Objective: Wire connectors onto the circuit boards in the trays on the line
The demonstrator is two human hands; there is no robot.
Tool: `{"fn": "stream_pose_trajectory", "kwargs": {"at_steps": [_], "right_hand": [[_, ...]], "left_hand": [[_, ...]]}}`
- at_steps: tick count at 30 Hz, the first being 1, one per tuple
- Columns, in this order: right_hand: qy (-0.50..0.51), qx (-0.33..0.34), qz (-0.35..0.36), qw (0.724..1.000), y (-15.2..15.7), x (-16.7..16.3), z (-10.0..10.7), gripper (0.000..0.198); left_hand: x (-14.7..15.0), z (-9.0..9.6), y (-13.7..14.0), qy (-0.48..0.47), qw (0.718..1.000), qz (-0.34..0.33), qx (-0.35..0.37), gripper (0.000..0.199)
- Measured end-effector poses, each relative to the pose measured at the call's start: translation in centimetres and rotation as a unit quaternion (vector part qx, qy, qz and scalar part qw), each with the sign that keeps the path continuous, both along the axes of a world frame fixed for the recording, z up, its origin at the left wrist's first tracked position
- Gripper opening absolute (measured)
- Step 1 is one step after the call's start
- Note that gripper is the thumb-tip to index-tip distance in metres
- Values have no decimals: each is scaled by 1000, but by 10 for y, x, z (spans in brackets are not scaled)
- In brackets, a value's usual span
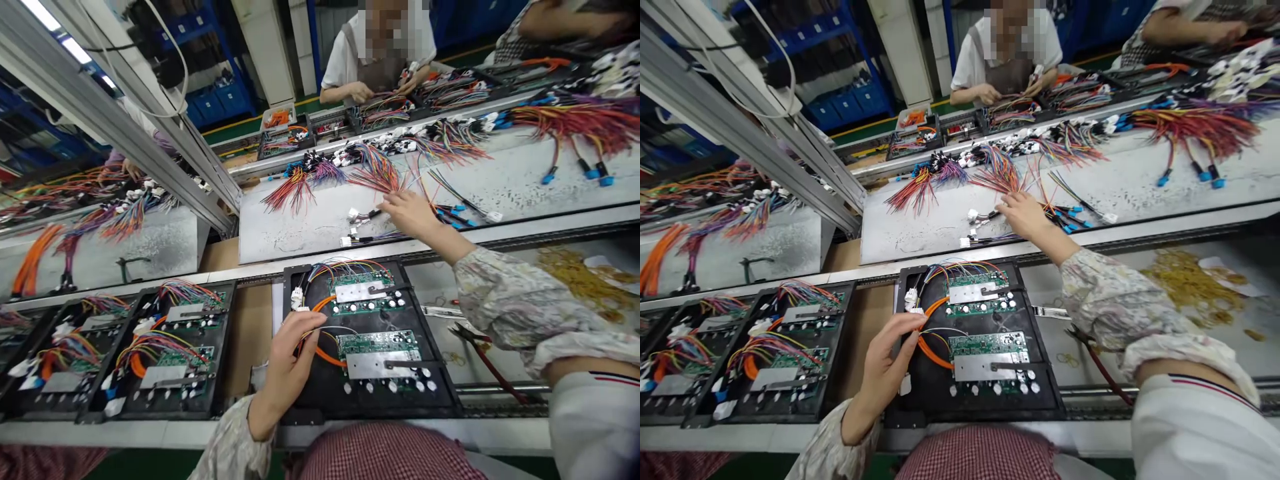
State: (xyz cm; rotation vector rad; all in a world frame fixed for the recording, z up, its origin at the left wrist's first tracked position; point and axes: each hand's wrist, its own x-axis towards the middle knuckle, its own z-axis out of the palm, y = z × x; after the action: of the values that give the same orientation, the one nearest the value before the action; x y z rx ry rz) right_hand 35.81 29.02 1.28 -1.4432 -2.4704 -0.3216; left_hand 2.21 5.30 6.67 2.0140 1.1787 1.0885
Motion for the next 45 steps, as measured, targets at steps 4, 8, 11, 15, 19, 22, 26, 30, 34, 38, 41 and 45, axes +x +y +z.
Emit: {"fn": "stream_pose_trajectory", "kwargs": {"at_steps": [4,8,11,15,19,22,26,30,34,38,41,45], "right_hand": [[3,-32,-31,999,-22,4,-35,32],[33,-47,-114,992,-34,30,-45,33],[81,-43,-229,969,-34,61,-42,34],[160,-60,-284,944,-31,88,-36,32],[264,-65,-271,923,-28,91,-25,33],[335,-67,-247,907,-34,90,-2,33],[397,14,-226,889,-69,81,50,26],[272,181,-142,934,-121,40,98,27],[283,7,78,956,-168,-30,102,23],[307,-225,173,909,-185,-75,71,29],[284,-324,115,895,-176,-74,50,32],[264,-349,65,897,-162,-65,38,32]], "left_hand": [[-8,-6,0,12,999,12,-27,24],[-14,-14,1,21,997,37,-57,20],[-16,-16,1,28,996,49,-71,18],[-16,-17,0,30,995,54,-77,18],[-14,-18,1,25,996,42,-74,19],[-12,-15,1,20,996,29,-79,19],[-8,-5,2,-8,994,15,-104,19],[4,6,9,-94,981,-1,-170,18],[24,7,21,-234,929,-64,-279,38],[41,1,35,-234,915,-145,-295,48],[43,-8,44,-276,903,-112,-309,27],[37,-22,54,-343,864,-67,-363,20]]}}
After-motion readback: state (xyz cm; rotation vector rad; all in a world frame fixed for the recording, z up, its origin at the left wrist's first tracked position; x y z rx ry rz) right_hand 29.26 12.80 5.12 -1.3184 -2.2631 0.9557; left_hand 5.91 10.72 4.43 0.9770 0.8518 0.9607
